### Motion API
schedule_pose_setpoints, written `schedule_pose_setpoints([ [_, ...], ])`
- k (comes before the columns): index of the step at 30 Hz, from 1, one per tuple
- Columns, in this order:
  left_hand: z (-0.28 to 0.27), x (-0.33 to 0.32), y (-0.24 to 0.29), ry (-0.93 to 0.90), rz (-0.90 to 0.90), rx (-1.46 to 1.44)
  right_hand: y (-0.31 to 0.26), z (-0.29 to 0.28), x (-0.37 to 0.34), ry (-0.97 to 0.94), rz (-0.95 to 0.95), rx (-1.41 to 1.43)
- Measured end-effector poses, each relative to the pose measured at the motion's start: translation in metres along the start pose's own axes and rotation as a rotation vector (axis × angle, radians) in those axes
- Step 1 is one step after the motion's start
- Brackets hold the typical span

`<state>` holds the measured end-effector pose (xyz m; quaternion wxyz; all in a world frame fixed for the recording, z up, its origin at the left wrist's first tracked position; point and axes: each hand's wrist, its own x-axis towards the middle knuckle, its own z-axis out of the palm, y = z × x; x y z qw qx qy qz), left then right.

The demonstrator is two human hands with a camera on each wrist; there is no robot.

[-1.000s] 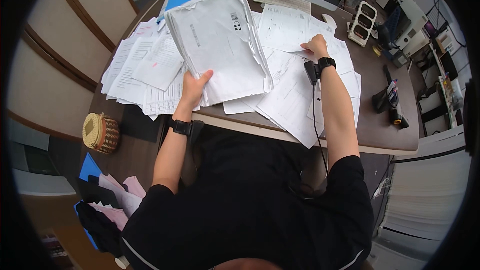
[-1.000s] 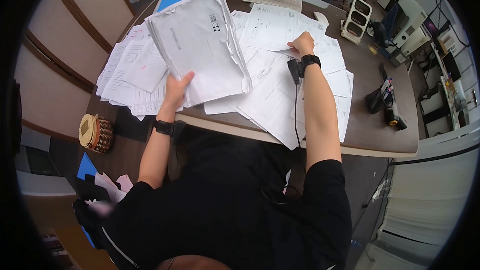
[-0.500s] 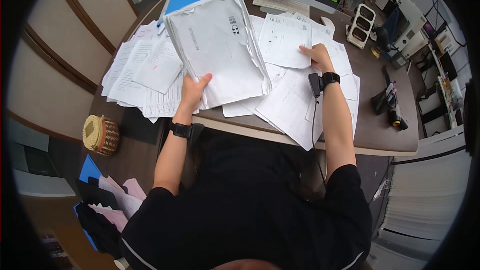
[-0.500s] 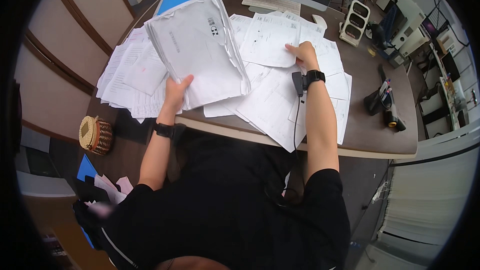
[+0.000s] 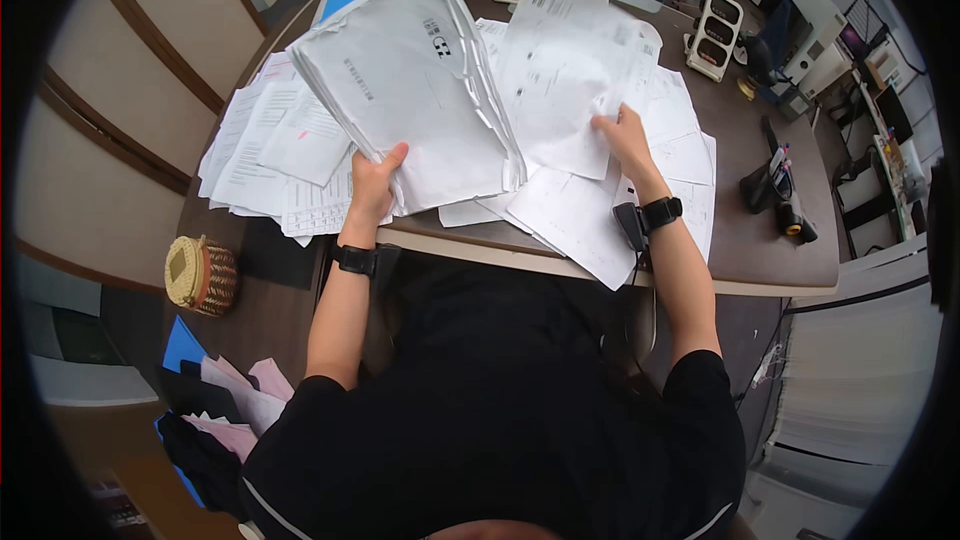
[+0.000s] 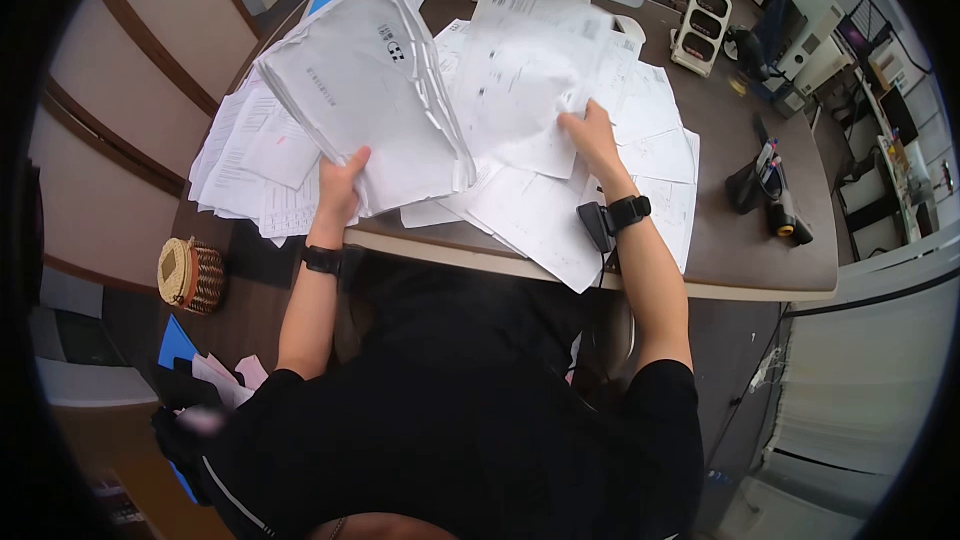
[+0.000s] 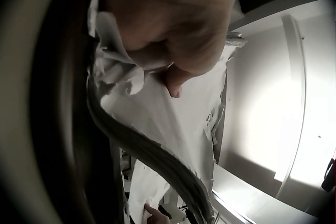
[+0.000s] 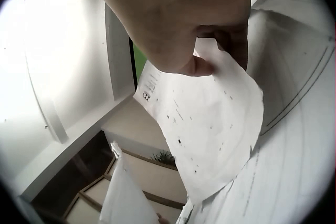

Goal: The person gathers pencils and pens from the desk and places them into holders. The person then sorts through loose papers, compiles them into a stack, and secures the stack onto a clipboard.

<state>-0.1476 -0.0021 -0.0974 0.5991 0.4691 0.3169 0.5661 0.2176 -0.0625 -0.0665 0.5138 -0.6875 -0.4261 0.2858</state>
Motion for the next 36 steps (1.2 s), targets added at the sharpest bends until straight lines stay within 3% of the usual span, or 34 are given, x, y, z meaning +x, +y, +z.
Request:
schedule_pose_setpoints([
  [1, 0.000, 0.001, -0.001, -0.009, 0.000, 0.004, 0.001, -0.002, -0.001, -0.057, 0.115, -0.186],
  [3, 0.000, 0.001, 0.001, 0.012, 0.009, 0.040, 0.011, 0.000, 0.005, -0.039, 0.163, -0.032],
  [6, -0.002, 0.001, -0.001, 0.003, 0.002, 0.051, 0.027, 0.001, 0.007, -0.045, 0.083, 0.047],
  [8, 0.000, 0.004, 0.000, 0.004, 0.014, 0.064, 0.037, 0.006, 0.013, 0.059, -0.160, 0.030],
  [9, 0.000, 0.002, -0.001, 0.015, 0.016, 0.077, 0.036, 0.006, 0.012, 0.063, -0.154, 0.034],
  [11, -0.003, 0.000, -0.002, 0.001, 0.008, 0.077, 0.033, 0.005, 0.005, 0.033, -0.151, 0.397],
  [14, -0.001, 0.003, -0.002, 0.000, 0.018, 0.065, 0.026, 0.000, 0.005, 0.051, -0.007, 0.441],
  [18, -0.003, 0.002, -0.002, -0.009, 0.012, 0.069, 0.017, 0.004, -0.001, -0.005, -0.003, 0.392],
  [20, -0.001, 0.003, -0.001, 0.000, 0.017, 0.072, 0.028, 0.006, 0.009, 0.042, -0.052, 0.128],
  [27, -0.001, 0.002, -0.002, 0.005, 0.011, 0.092, 0.031, 0.004, 0.008, 0.053, -0.197, 0.137],
  [30, -0.002, 0.001, -0.001, -0.014, 0.018, 0.087, 0.026, 0.002, 0.002, -0.018, -0.114, 0.337],
  [32, 0.000, 0.002, -0.001, -0.007, 0.027, 0.087, 0.025, 0.005, 0.008, 0.086, -0.047, 0.375],
  [36, 0.002, -0.001, 0.002, -0.028, 0.041, 0.079, 0.020, 0.005, 0.004, 0.052, 0.048, 0.216],
])
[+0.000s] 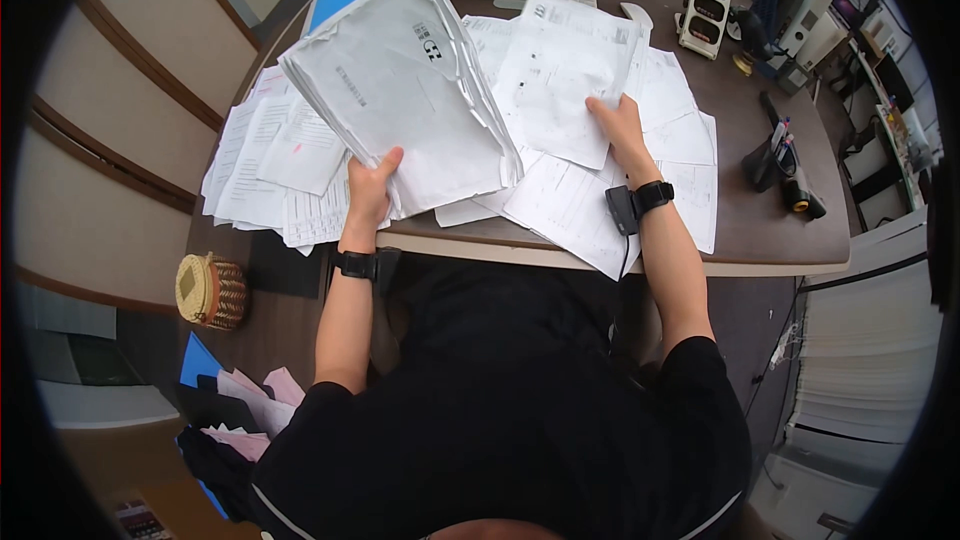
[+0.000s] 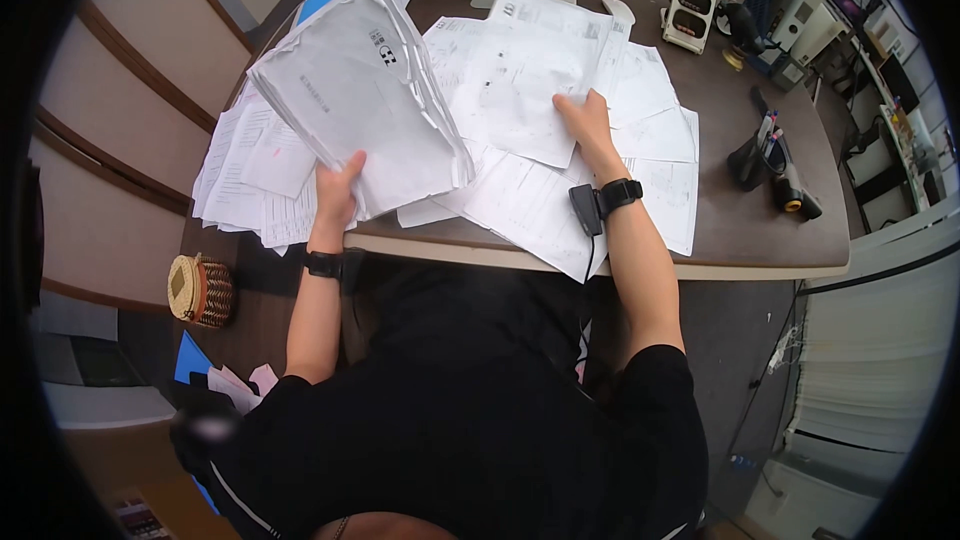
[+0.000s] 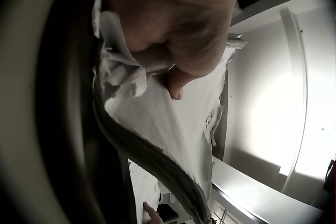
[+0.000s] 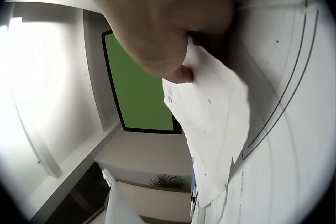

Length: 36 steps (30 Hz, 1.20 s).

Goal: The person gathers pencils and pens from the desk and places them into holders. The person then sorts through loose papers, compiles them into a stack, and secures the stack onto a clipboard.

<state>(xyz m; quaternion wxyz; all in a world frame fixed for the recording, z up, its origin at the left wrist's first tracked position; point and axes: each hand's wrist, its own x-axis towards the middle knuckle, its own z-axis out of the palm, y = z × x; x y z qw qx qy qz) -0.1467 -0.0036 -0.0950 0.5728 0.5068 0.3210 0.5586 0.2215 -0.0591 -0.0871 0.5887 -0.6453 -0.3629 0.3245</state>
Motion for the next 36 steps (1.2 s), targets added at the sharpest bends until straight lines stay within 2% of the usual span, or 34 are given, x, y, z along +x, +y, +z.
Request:
schedule_pose_setpoints([
  [2, 0.000, 0.002, -0.001, 0.011, -0.011, 0.003, -0.007, 0.000, 0.000, 0.011, 0.033, -0.117],
  [6, -0.001, 0.000, -0.001, 0.008, -0.016, -0.010, -0.010, -0.002, -0.001, -0.023, 0.074, -0.163],
  [9, -0.002, 0.002, -0.003, 0.026, -0.009, 0.001, -0.018, -0.006, 0.000, -0.009, 0.029, -0.011],
  [11, -0.003, 0.001, -0.004, 0.013, -0.013, -0.004, -0.026, -0.011, -0.005, -0.095, 0.045, 0.181],
  [12, -0.003, 0.001, -0.003, -0.005, -0.011, -0.009, -0.025, -0.014, -0.005, -0.097, 0.047, 0.178],
  [14, -0.002, 0.001, -0.001, 0.002, -0.016, -0.012, -0.028, -0.023, 0.002, -0.155, 0.156, -0.124],
  [15, -0.002, 0.001, -0.001, 0.005, -0.025, -0.012, -0.028, -0.026, 0.004, -0.155, 0.155, -0.126],
  [17, -0.002, -0.001, 0.000, 0.000, -0.027, -0.009, -0.022, -0.029, 0.005, -0.249, 0.112, -0.384],
  [18, -0.002, 0.000, 0.001, -0.005, -0.024, -0.006, -0.017, -0.028, 0.006, -0.251, 0.111, -0.385],
  [20, 0.000, 0.001, 0.002, 0.010, -0.019, -0.011, -0.012, -0.027, 0.008, -0.146, -0.035, -0.452],
  [24, -0.002, 0.000, 0.000, 0.000, -0.011, -0.003, -0.006, -0.023, 0.009, -0.105, -0.069, -0.434],
  [26, -0.002, 0.001, -0.001, 0.001, -0.032, -0.004, 0.004, -0.026, 0.018, -0.062, -0.107, -0.646],
  [27, -0.003, 0.002, -0.001, 0.006, -0.051, -0.007, 0.002, -0.027, 0.019, -0.059, -0.108, -0.643],
  [29, -0.004, 0.002, -0.003, 0.007, -0.039, -0.009, -0.010, -0.031, 0.016, -0.125, -0.049, -0.782],
  [30, -0.004, 0.001, -0.003, 0.010, -0.027, -0.013, -0.019, -0.030, 0.011, -0.127, -0.051, -0.783],
  [32, -0.002, 0.002, -0.002, 0.012, -0.020, -0.012, -0.036, -0.025, 0.003, -0.108, 0.038, -0.454],
  [36, -0.006, 0.002, -0.005, 0.009, -0.033, 0.005, -0.022, -0.029, 0.012, -0.163, 0.054, -0.608],
])
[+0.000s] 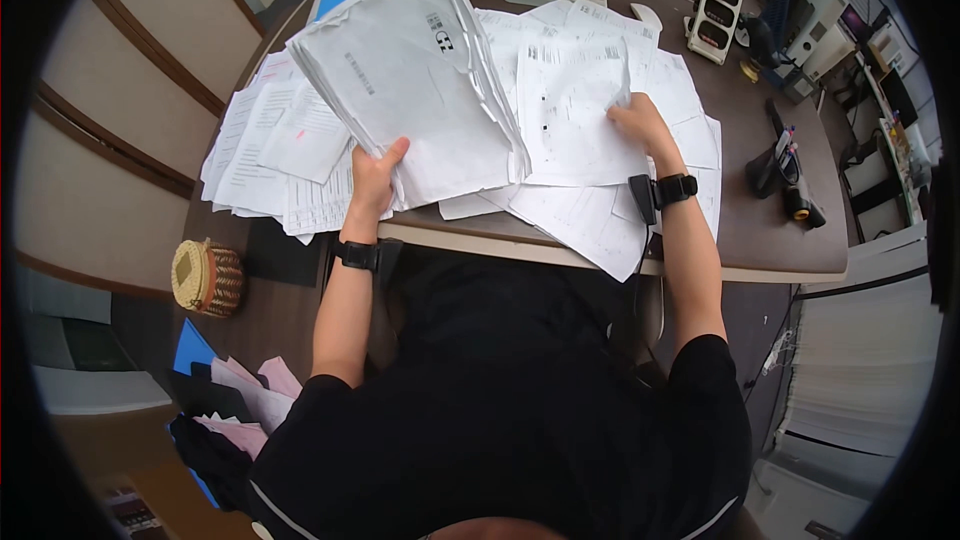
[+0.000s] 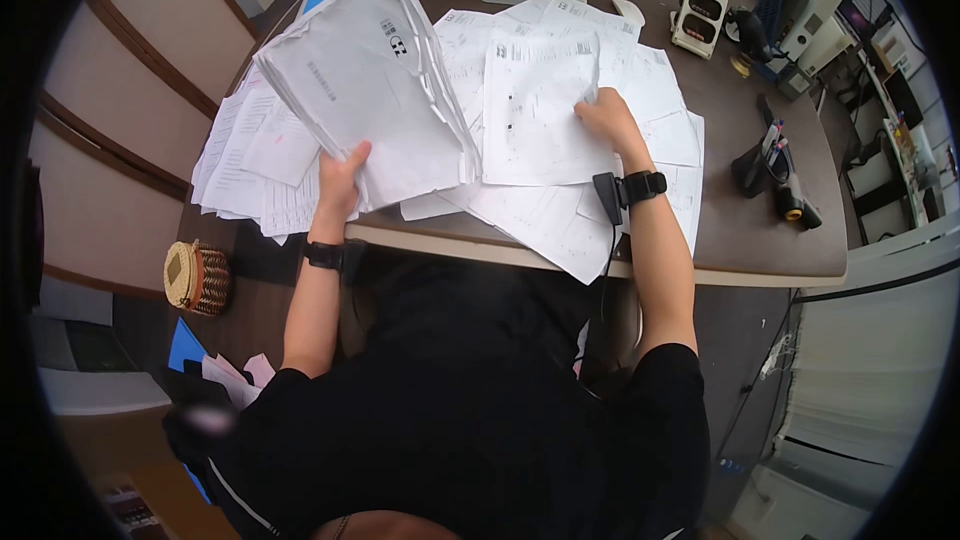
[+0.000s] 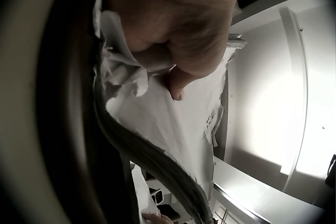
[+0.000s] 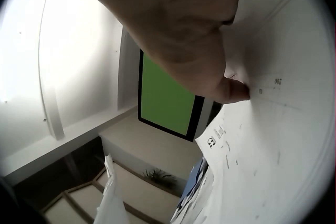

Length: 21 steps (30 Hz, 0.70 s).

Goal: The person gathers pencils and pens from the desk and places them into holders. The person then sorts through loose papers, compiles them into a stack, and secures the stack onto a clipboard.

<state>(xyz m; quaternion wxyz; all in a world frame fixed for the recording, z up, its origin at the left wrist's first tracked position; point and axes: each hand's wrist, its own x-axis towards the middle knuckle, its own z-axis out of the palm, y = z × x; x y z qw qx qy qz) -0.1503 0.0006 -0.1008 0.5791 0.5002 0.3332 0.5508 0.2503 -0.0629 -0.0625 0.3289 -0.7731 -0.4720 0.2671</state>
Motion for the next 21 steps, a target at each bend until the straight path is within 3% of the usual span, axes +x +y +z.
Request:
schedule_pose_setpoints([
  [5, 0.002, 0.000, 0.001, 0.011, -0.004, 0.010, -0.010, -0.001, -0.007, -0.024, 0.051, 0.164],
  [8, 0.004, -0.001, 0.005, 0.006, 0.002, 0.016, -0.011, -0.003, -0.007, -0.033, 0.078, 0.023],
  [14, 0.002, -0.003, 0.003, -0.004, -0.010, 0.004, -0.050, -0.011, -0.037, -0.055, 0.183, 0.114],
  [21, 0.004, -0.001, 0.004, 0.009, -0.016, -0.020, -0.019, 0.003, -0.011, -0.079, 0.088, 0.223],
])
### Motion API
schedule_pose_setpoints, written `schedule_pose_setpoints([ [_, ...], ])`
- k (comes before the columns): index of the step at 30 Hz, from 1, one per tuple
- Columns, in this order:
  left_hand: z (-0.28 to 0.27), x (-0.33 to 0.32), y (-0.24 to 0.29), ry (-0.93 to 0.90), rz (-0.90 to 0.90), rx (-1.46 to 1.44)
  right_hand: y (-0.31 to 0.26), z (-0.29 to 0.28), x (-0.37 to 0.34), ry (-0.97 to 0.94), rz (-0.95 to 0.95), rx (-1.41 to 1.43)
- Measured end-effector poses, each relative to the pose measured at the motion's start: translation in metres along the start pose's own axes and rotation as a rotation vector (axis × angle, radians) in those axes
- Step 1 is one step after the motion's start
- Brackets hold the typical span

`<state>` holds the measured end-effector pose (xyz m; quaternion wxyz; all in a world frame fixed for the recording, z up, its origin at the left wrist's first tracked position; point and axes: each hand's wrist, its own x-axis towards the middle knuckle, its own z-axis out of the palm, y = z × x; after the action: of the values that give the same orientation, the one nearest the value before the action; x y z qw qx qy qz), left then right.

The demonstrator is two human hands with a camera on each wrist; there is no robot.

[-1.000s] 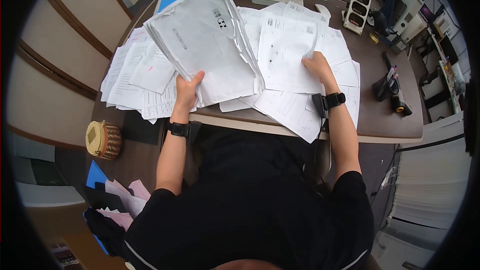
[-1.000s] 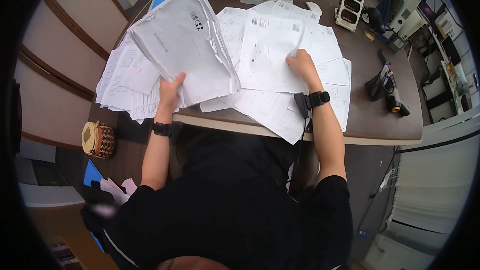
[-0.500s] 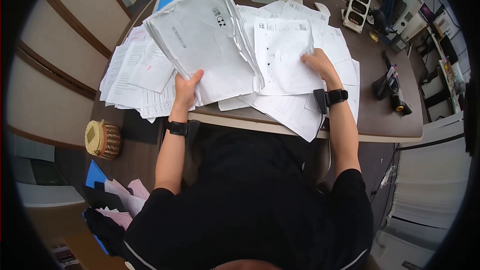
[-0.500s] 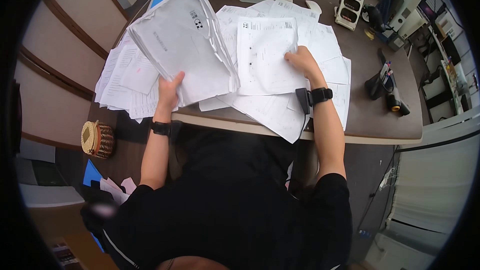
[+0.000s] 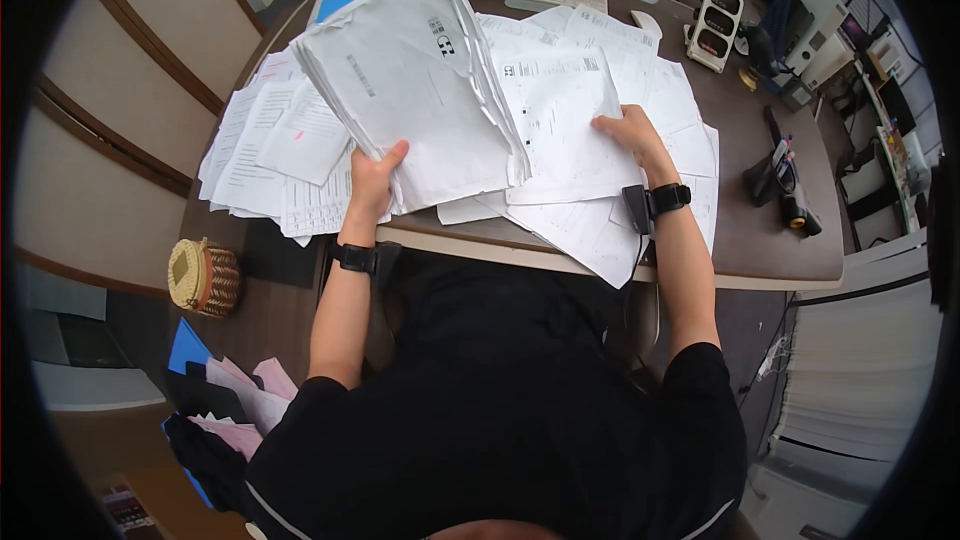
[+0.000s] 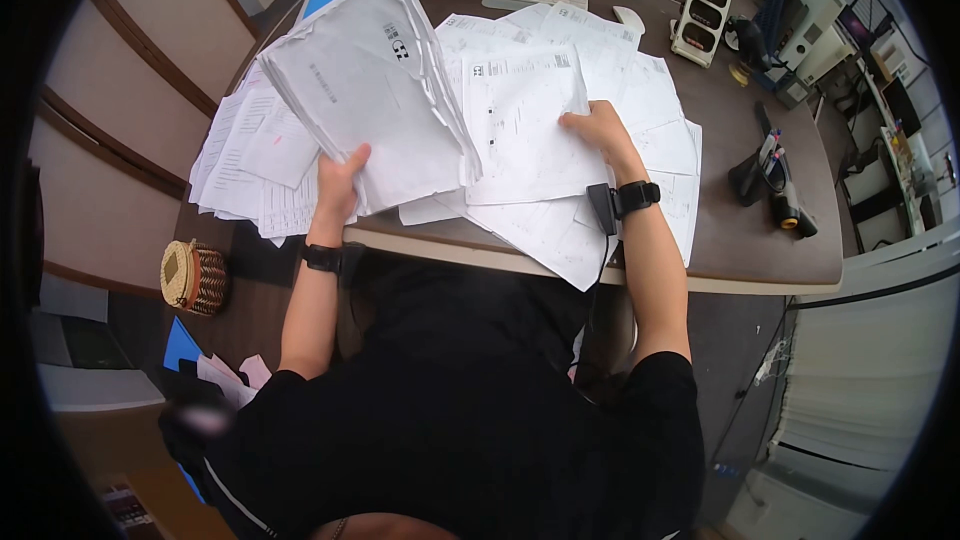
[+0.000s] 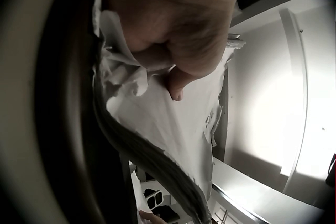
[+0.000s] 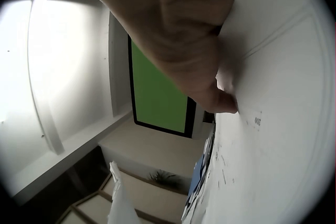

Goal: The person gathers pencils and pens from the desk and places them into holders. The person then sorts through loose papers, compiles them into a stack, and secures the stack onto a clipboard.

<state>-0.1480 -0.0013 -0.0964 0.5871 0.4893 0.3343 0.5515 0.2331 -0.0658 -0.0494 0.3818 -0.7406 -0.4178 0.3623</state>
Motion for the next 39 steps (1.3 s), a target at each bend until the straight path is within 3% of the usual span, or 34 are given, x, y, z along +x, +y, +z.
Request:
schedule_pose_setpoints([
  [3, -0.004, 0.000, -0.002, -0.013, 0.010, 0.040, -0.002, 0.001, -0.004, 0.004, 0.021, -0.097],
  [5, -0.001, -0.002, 0.000, -0.005, 0.001, 0.033, -0.008, -0.002, -0.003, -0.068, 0.117, 0.126],
  [9, -0.002, 0.000, -0.002, -0.012, 0.033, 0.024, -0.006, -0.001, -0.004, -0.129, 0.093, 0.196],
  [14, 0.000, 0.000, 0.002, -0.004, 0.000, 0.023, 0.007, 0.005, 0.009, -0.001, -0.016, -0.172],
  [18, 0.002, -0.001, 0.004, 0.002, -0.014, 0.025, 0.006, 0.007, 0.005, 0.004, -0.131, -0.168],
  [21, -0.001, -0.001, 0.000, -0.003, 0.019, 0.022, 0.008, 0.012, -0.001, 0.012, -0.163, -0.099],
  [23, 0.002, -0.003, 0.003, 0.007, 0.001, 0.022, 0.008, 0.018, 0.001, 0.104, -0.350, 0.223],
  [26, 0.001, -0.001, 0.002, -0.001, 0.002, 0.021, 0.004, 0.025, -0.007, 0.106, -0.350, 0.468],
  [39, 0.000, -0.001, 0.000, -0.036, 0.039, 0.012, 0.021, 0.041, -0.005, 0.042, -0.393, 0.614],
])
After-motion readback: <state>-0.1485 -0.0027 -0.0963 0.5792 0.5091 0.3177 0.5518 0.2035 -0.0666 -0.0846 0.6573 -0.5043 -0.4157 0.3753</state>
